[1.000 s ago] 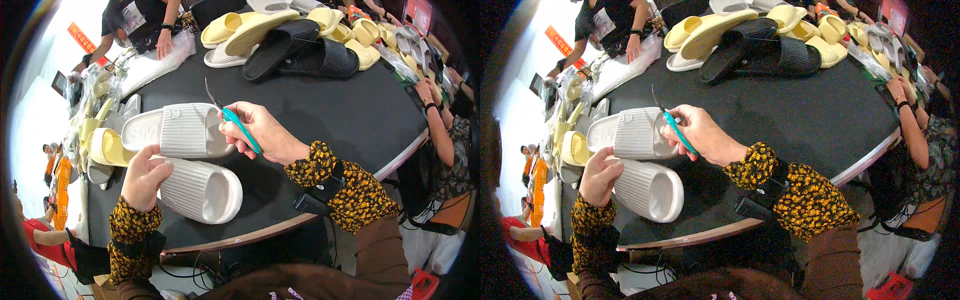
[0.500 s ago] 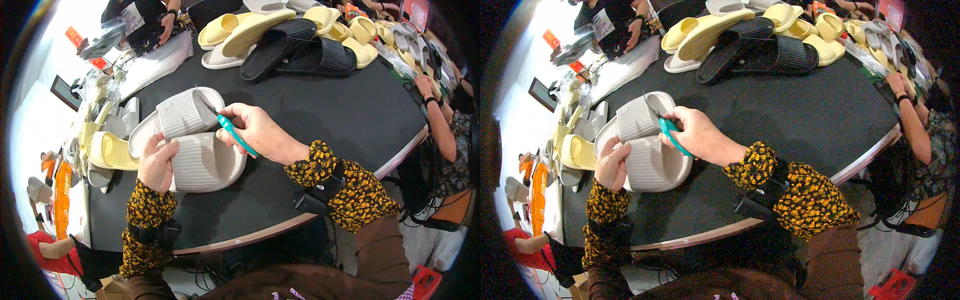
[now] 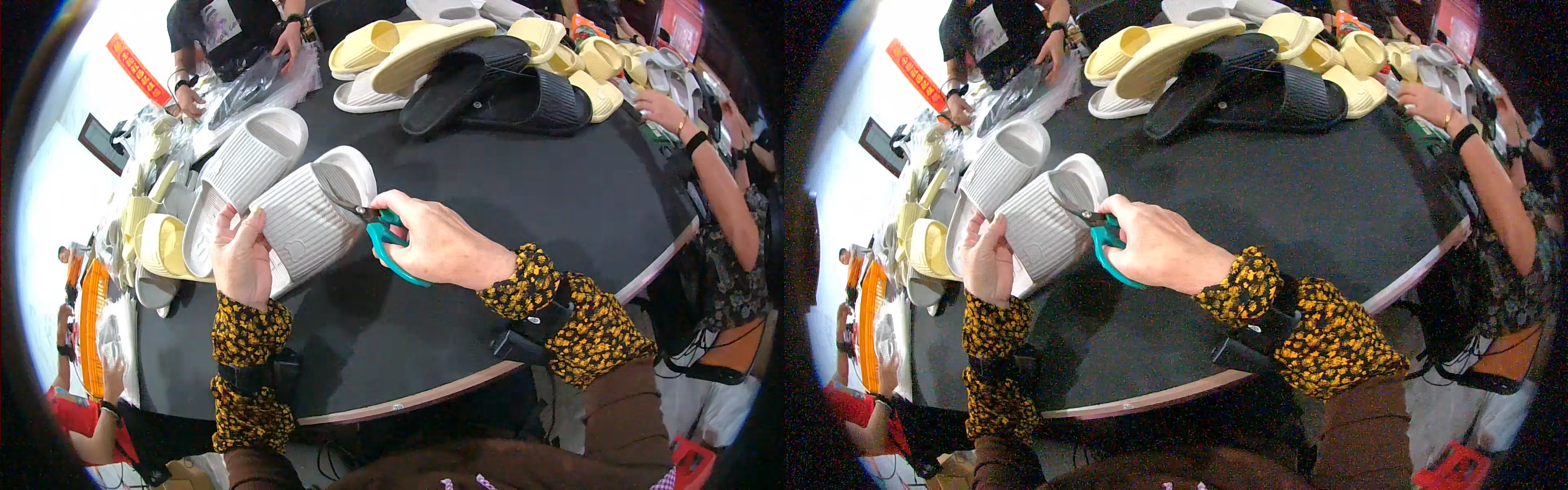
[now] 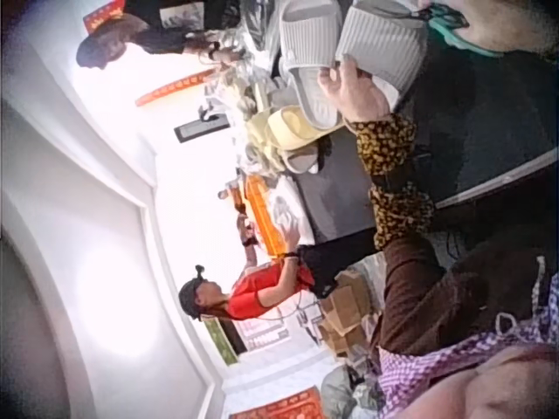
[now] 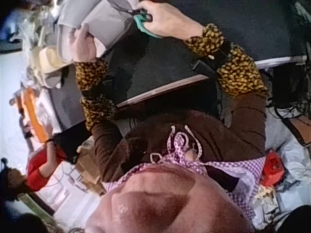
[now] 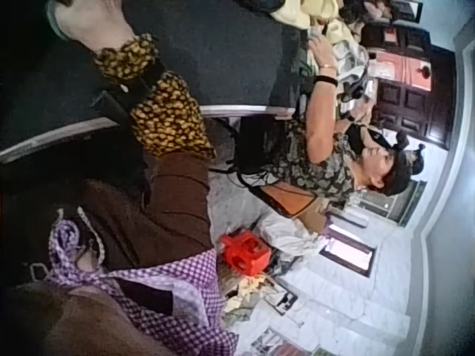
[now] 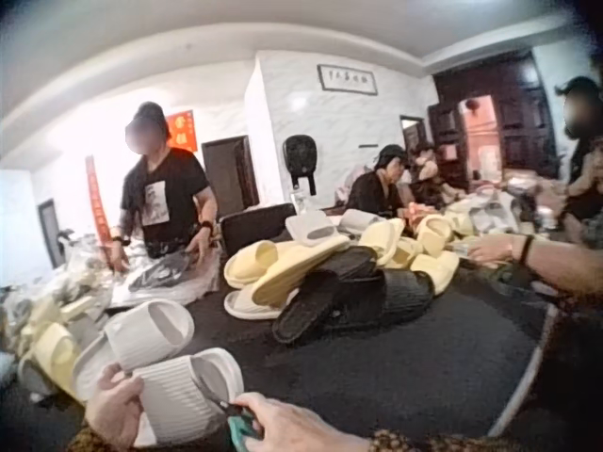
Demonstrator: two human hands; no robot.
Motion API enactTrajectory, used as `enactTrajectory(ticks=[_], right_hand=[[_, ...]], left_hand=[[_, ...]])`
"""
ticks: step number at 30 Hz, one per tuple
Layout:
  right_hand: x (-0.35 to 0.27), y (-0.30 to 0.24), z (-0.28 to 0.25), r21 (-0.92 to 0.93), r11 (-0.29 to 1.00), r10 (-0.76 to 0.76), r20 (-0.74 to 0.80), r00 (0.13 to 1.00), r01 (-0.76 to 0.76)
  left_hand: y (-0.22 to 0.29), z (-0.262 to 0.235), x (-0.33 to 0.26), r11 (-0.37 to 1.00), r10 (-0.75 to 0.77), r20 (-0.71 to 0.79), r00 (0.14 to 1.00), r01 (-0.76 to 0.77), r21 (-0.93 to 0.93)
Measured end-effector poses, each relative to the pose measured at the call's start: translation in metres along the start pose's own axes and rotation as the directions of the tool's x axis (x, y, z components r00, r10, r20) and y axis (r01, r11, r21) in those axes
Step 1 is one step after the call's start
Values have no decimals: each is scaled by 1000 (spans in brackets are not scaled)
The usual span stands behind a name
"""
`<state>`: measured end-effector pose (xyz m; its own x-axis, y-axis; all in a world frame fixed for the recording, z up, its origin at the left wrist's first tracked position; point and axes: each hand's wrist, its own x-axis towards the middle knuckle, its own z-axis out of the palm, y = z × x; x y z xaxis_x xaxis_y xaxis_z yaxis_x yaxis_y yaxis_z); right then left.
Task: Trimming excess material and threads from finished slide sandals using small snips.
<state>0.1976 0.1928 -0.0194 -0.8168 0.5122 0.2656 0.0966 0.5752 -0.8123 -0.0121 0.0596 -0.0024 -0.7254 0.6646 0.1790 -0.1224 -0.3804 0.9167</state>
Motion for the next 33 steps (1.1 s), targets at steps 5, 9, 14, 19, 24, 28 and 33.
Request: enactTrajectory(ticks=[5,9,14,19,24,28,33], right_hand=[[-3,1,6,-63,998,20,62,998,-16],[-4,4,9,-37,999,-3,61,998,5],[-3,2,9,-27,1000,-5,41,999,6],[-3,5,10,-34,999,-2,30,1000,3],[-3,6,11,-12,1000,-8,10,1000,8],[-3,6,11,-6,1000,-27,-2,1000,27],[-2,7,12,-6,999,-38,-1,999,38]], left_hand=[[4,-4,-2,999,53,-15,999,-53,-6],[6,-5,-4,997,77,8,997,-77,2],[7,-5,-7,997,81,22,996,-81,1],[4,3,-12,997,74,33,997,-74,5],[1,-1,-12,997,75,56,996,-75,-8],[3,1,-14,998,70,61,996,-70,-3],[4,5,-16,996,73,63,995,-75,37]])
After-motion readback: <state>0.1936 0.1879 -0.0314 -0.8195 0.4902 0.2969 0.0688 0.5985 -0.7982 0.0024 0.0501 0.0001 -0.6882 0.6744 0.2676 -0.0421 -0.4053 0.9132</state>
